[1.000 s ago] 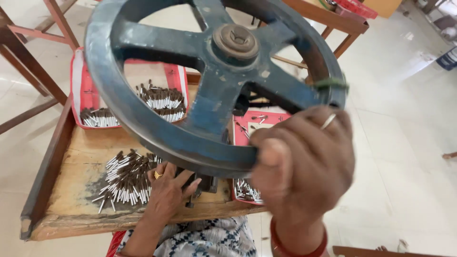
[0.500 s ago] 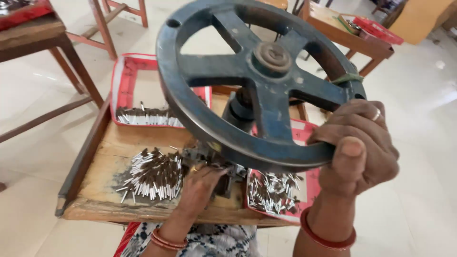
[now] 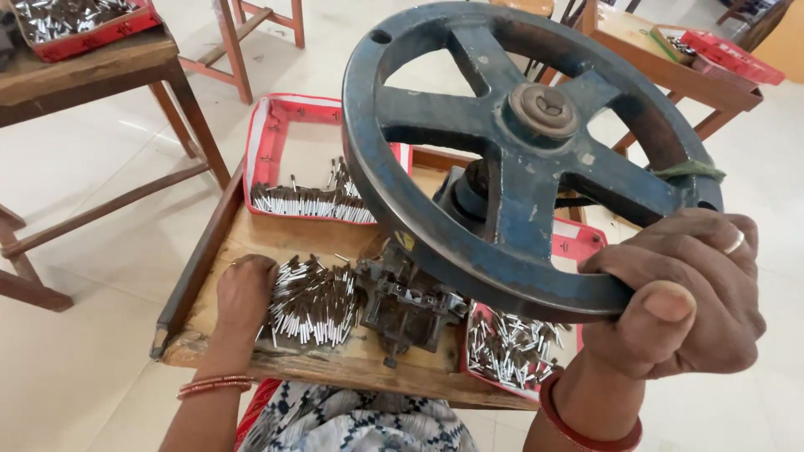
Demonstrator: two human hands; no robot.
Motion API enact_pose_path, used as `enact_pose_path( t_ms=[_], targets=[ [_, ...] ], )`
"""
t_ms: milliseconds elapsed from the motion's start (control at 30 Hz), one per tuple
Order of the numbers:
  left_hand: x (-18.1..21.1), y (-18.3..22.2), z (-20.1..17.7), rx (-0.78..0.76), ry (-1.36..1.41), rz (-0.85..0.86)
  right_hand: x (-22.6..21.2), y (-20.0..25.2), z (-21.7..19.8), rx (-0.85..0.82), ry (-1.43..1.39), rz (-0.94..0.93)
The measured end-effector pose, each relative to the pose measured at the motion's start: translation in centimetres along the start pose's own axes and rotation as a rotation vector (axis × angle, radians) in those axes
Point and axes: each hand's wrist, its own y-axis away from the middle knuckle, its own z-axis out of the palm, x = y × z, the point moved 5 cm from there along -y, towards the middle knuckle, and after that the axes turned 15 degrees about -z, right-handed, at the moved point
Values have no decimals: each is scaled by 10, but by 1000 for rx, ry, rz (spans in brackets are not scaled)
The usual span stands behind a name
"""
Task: Operate a manual wheel machine to process small pin-like components in a workshop.
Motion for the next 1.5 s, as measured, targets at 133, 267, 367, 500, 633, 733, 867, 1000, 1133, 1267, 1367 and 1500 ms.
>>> enact_pose_path(
  t_ms=[133, 267, 367, 500, 633, 733, 867, 1000, 1133, 1267, 1367, 1500],
  targets=[
    [-12, -12, 18, -17, 24, 105, 0, 4, -1, -11, 10, 13],
    [1, -5, 1, -59, -54, 43, -3, -1, 2, 2, -12, 0],
    [53, 30, -20, -144, 231, -95, -4, -4, 6, 55, -2, 28],
    [130, 95, 1, -192, 567, 73, -5, -11, 4, 80, 17, 72],
    [166, 104, 35, -230, 392, 148, -2, -10, 0, 49, 7, 74],
    [165, 106, 57, -106, 362, 308, -1, -12, 0, 32, 3, 64],
    [159, 101, 61, -317, 429, 247, 1, -14, -1, 34, -16, 20],
    [166, 104, 38, -183, 203, 405, 0, -16, 0, 26, -13, 31],
    [158, 110, 45, -224, 37, 420, -2, -12, -1, 25, 5, 42],
    [157, 118, 44, -170, 36, 445, -20, -15, 0, -98, 34, 97],
    [147, 120, 67, -173, -41, 486, -56, -37, 29, -303, 265, 88],
    [157, 132, 59, -77, -29, 625, -95, -68, 79, -479, 607, -48]
  ],
)
